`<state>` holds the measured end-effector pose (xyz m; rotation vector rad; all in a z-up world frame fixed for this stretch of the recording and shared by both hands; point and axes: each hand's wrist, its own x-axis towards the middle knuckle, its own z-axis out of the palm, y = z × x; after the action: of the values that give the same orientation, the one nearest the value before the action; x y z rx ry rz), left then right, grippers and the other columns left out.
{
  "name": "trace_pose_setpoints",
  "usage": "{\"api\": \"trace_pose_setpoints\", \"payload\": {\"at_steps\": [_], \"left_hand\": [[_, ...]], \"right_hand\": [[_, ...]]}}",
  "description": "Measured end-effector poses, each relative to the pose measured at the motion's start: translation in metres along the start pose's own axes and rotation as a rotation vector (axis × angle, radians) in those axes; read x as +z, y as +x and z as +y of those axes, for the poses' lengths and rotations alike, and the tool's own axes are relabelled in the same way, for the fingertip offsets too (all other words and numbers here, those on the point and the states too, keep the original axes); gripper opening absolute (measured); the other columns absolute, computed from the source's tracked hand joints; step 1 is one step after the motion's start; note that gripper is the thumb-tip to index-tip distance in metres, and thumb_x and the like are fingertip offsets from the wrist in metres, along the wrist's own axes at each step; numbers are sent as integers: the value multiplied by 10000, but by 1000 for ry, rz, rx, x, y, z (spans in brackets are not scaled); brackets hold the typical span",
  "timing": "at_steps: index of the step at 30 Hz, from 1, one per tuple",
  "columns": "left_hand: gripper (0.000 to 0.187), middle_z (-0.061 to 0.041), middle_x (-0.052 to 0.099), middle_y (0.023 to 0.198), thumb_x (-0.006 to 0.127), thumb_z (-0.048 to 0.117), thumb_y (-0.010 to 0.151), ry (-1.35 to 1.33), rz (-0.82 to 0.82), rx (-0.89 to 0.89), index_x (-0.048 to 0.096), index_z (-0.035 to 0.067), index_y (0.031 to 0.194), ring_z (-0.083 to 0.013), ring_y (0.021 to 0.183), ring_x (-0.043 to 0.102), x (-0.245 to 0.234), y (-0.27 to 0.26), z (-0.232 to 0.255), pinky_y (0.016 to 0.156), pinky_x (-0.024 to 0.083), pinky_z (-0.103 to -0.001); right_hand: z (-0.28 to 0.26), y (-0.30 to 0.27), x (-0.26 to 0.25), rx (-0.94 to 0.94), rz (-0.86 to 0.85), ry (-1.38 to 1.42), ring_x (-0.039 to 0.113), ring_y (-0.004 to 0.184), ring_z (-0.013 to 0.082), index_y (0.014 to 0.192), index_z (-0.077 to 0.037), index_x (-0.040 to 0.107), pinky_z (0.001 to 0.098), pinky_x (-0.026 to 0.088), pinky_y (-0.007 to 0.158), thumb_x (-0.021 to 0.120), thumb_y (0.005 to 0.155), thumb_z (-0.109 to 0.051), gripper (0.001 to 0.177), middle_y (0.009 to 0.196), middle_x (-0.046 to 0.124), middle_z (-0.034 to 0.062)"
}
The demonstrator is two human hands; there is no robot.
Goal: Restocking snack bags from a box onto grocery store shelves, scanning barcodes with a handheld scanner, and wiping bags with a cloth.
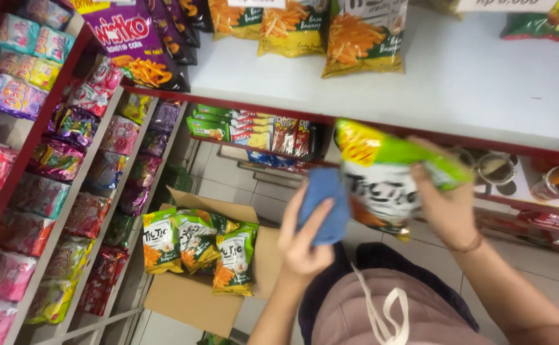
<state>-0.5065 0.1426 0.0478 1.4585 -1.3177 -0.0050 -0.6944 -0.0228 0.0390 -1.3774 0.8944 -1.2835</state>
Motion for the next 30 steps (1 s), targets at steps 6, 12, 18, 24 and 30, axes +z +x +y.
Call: {"api": "trace_pose_setpoints", "payload": {"at_steps": [6,12,18,24,30], "left_hand": [[621,-301,398,1495,732,226,726,189,24,297,621,112,1326,-541,1424,341,37,42,27,1193,170,-707],[513,-245,458,1582,566,13,957,31,222,-140,545,78,1466,-440,1481,508,33,39,12,1227,466,-598],[532,-216,518,1504,616,-60,827,216,-177,311,667,68,1342,-456,1442,499,3,24,23,1228,386,-657],[363,-147,609,1417,734,28,887,163,-269,481,726,70,1248,-417,1389,562,-2,-47,-21,1174,496,-598],[373,-260,607,1389,589,-116,849,75,-35,198,737,-1,1172,-444,1310,637,-1,-44,-23,1091,564,-543]], "right_hand": [[74,-45,3,182,-436,101,608,1097,139,1366,-27,592,313,504,962,542,1023,-227,400,1227,676,66],[-3,-32,34,529,-207,582,594,1262,228,1362,-107,508,408,506,1041,417,1082,-243,324,1367,600,94],[-45,1,42,548,-276,467,564,1310,245,1485,-40,471,418,479,1091,355,1091,-338,508,1467,552,137],[-56,23,30,522,-310,492,528,1383,233,1543,-42,410,400,443,1141,358,1061,-436,625,1527,529,103],[-45,16,26,352,-118,458,539,1382,280,1556,-44,377,453,468,1138,326,1093,-395,583,1514,522,130]]}}
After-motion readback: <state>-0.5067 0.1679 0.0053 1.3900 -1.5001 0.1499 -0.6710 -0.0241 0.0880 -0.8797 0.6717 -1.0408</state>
